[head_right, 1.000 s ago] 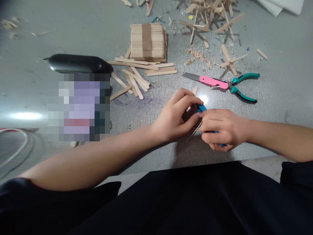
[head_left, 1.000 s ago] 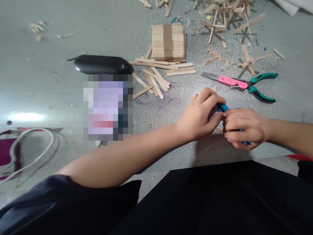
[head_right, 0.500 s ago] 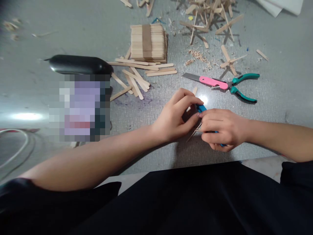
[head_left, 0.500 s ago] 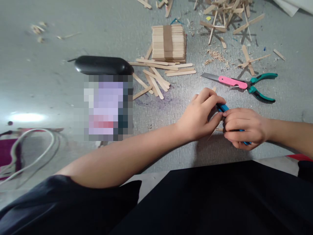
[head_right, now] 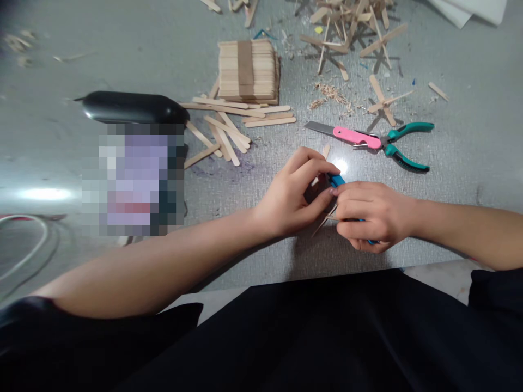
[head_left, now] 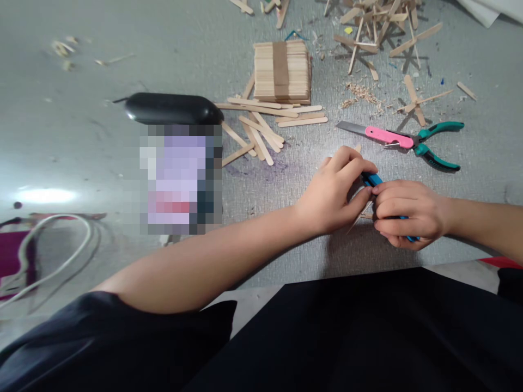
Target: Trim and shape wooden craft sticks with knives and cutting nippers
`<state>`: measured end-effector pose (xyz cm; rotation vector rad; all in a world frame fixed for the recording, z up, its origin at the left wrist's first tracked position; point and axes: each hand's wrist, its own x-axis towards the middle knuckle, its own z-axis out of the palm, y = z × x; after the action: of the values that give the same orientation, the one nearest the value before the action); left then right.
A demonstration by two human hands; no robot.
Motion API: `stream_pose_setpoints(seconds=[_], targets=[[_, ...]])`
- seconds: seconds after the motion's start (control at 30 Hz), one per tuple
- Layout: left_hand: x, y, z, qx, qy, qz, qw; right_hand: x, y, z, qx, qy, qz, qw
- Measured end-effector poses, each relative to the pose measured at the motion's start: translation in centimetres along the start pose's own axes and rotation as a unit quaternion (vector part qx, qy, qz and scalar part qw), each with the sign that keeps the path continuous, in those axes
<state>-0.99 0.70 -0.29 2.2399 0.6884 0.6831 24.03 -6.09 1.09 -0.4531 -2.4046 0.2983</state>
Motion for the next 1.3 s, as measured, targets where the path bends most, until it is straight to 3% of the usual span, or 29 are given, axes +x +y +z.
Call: stream_pose_setpoints(seconds=[1.3], targets=[[-0.04,-0.11,0.12,-0.001,0.008,0.015,1.000,-0.04,-0.04,-0.16,-0.011,0.002,-0.001,1.000]])
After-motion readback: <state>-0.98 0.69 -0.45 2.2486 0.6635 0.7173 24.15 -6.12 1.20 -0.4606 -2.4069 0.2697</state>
